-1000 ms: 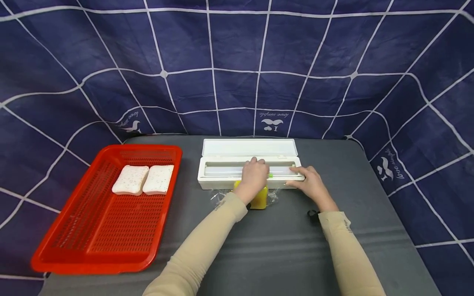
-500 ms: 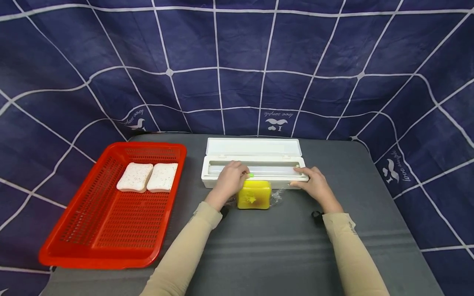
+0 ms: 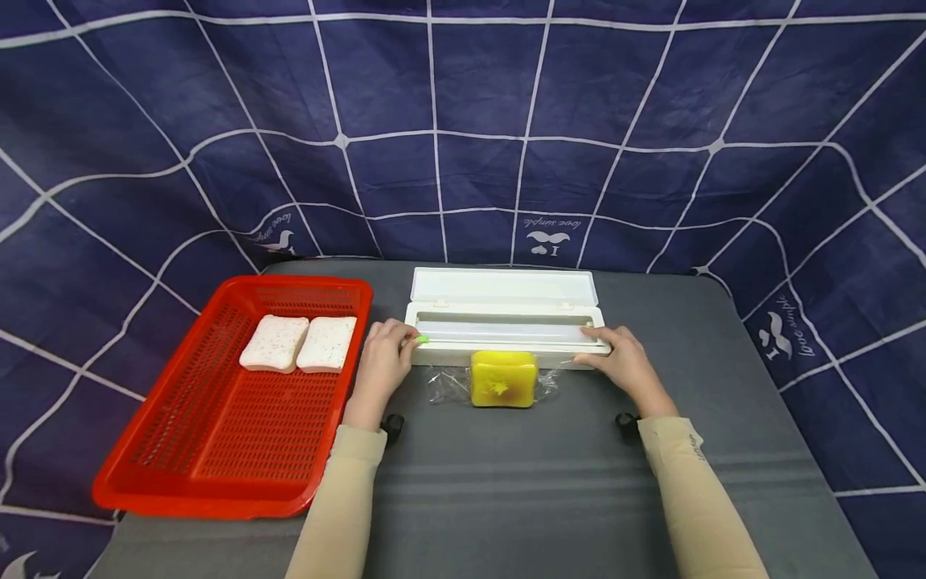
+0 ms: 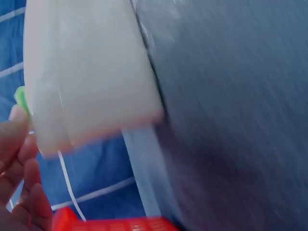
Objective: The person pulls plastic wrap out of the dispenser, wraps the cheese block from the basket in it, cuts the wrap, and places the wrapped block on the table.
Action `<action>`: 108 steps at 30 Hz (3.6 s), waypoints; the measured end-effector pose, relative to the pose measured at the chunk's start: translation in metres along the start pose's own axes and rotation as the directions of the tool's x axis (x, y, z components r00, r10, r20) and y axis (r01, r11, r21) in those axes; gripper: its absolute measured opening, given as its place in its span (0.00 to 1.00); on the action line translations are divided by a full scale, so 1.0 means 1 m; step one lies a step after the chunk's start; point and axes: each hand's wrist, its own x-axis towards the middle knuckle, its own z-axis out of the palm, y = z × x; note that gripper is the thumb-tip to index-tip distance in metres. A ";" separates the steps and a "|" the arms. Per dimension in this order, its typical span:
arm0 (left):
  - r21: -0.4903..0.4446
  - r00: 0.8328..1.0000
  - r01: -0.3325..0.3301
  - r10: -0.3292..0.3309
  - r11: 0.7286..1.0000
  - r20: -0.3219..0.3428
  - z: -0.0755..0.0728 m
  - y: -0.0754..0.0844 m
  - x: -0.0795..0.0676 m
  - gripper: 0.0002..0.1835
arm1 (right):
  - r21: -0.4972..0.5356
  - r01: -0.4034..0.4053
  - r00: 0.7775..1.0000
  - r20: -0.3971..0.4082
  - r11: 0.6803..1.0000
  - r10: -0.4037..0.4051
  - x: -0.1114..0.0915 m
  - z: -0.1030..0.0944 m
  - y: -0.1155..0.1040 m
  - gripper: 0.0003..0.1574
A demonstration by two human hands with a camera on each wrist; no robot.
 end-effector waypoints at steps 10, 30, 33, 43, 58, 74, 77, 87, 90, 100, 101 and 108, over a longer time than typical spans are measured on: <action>-0.041 0.980 0.176 -0.179 0.983 -0.083 0.001 -0.001 -0.015 0.07 | 0.009 0.022 1.000 -0.014 1.000 -0.022 0.001 0.001 0.002 0.41; -0.519 0.755 0.575 -0.655 0.632 0.039 0.030 0.020 -0.034 0.28 | 0.065 -0.007 1.000 -0.002 0.998 0.007 -0.011 0.009 -0.004 0.52; -0.540 0.724 0.587 -0.690 0.604 0.015 0.037 0.023 -0.035 0.28 | 0.077 0.017 0.999 -0.035 0.997 -0.014 -0.014 0.012 -0.006 0.54; -0.587 0.759 0.472 -0.642 0.658 -0.110 0.037 0.025 -0.042 0.10 | 0.086 0.285 0.912 -0.332 0.955 -0.242 -0.025 0.026 -0.007 0.13; -0.681 0.899 0.345 -0.436 0.646 0.042 0.022 0.033 -0.057 0.06 | 0.149 0.266 0.925 -0.317 0.952 -0.209 -0.057 0.028 -0.018 0.07; -0.449 0.982 0.187 -0.166 0.874 0.087 0.015 0.053 -0.073 0.10 | 0.183 0.242 0.963 -0.166 0.953 -0.213 -0.071 0.043 -0.037 0.19; -0.492 0.980 0.200 -0.174 0.847 0.099 0.018 0.054 -0.072 0.15 | 0.213 0.190 0.978 -0.125 0.958 -0.166 -0.068 0.046 -0.040 0.30; -0.305 0.936 0.283 -0.192 0.909 0.296 0.032 0.044 -0.059 0.39 | 0.184 0.091 0.996 -0.013 0.979 -0.090 -0.055 0.058 -0.044 0.45; -0.281 0.936 0.245 -0.151 0.928 0.318 0.034 0.045 -0.056 0.37 | 0.172 0.089 0.996 -0.017 0.981 -0.088 -0.055 0.061 -0.046 0.40; -0.210 0.954 0.185 -0.124 0.960 0.272 0.038 0.065 -0.055 0.23 | 0.155 0.135 0.982 -0.156 0.979 -0.111 -0.059 0.070 -0.057 0.26; -0.210 0.955 0.190 -0.131 0.959 0.266 0.038 0.067 -0.055 0.22 | 0.162 0.134 0.980 -0.167 0.978 -0.107 -0.059 0.070 -0.058 0.24; -0.236 0.949 0.224 -0.157 0.946 0.273 0.034 0.076 -0.057 0.17 | 0.168 0.148 0.972 -0.207 0.974 -0.112 -0.064 0.072 -0.064 0.20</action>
